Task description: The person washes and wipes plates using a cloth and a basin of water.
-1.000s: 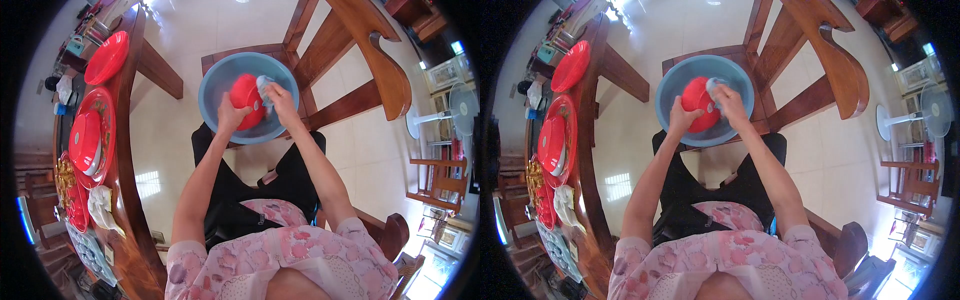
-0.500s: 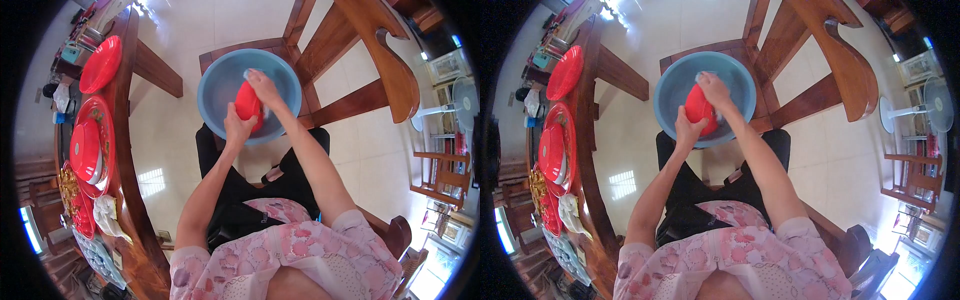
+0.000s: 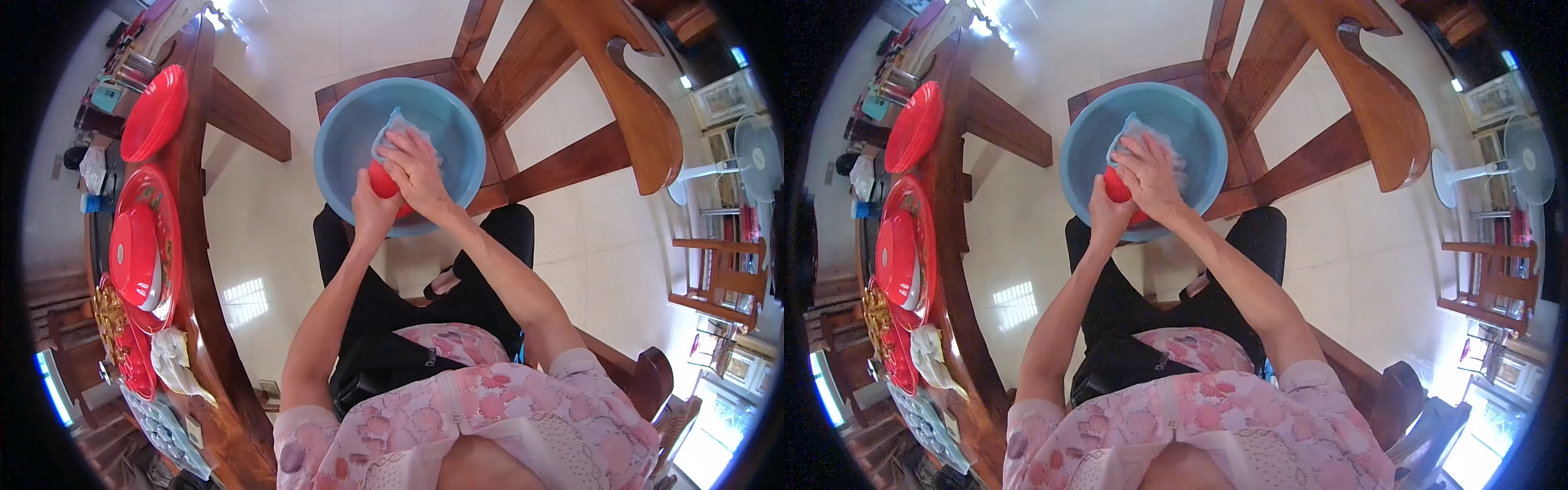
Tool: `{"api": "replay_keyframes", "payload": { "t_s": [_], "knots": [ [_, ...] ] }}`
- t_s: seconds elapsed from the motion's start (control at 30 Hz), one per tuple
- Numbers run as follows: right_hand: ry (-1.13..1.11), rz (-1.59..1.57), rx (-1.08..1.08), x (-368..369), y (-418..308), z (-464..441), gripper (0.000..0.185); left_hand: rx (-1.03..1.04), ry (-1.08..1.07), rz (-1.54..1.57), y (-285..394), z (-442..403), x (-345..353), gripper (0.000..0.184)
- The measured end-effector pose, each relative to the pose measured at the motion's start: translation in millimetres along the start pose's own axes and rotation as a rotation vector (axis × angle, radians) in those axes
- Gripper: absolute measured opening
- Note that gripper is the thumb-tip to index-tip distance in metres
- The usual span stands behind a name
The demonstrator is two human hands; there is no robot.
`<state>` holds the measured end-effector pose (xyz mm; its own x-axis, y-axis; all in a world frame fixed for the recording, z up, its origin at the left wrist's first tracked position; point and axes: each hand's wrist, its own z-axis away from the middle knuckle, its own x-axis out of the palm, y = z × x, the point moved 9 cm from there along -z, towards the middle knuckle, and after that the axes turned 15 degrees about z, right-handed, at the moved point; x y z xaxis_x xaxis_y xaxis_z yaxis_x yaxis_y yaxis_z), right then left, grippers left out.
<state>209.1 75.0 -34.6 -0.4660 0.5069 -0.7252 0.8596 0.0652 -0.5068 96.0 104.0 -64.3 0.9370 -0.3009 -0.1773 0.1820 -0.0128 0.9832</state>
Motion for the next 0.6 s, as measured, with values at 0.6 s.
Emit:
{"api": "replay_keyframes", "payload": {
  "t_s": [0.6],
  "knots": [
    [-0.188, -0.556, 0.784, 91.7, 122.6, 1.5, 0.047, -0.01, 0.044, 0.284, -48.5, -23.9, -23.6, 0.047]
  ]
}}
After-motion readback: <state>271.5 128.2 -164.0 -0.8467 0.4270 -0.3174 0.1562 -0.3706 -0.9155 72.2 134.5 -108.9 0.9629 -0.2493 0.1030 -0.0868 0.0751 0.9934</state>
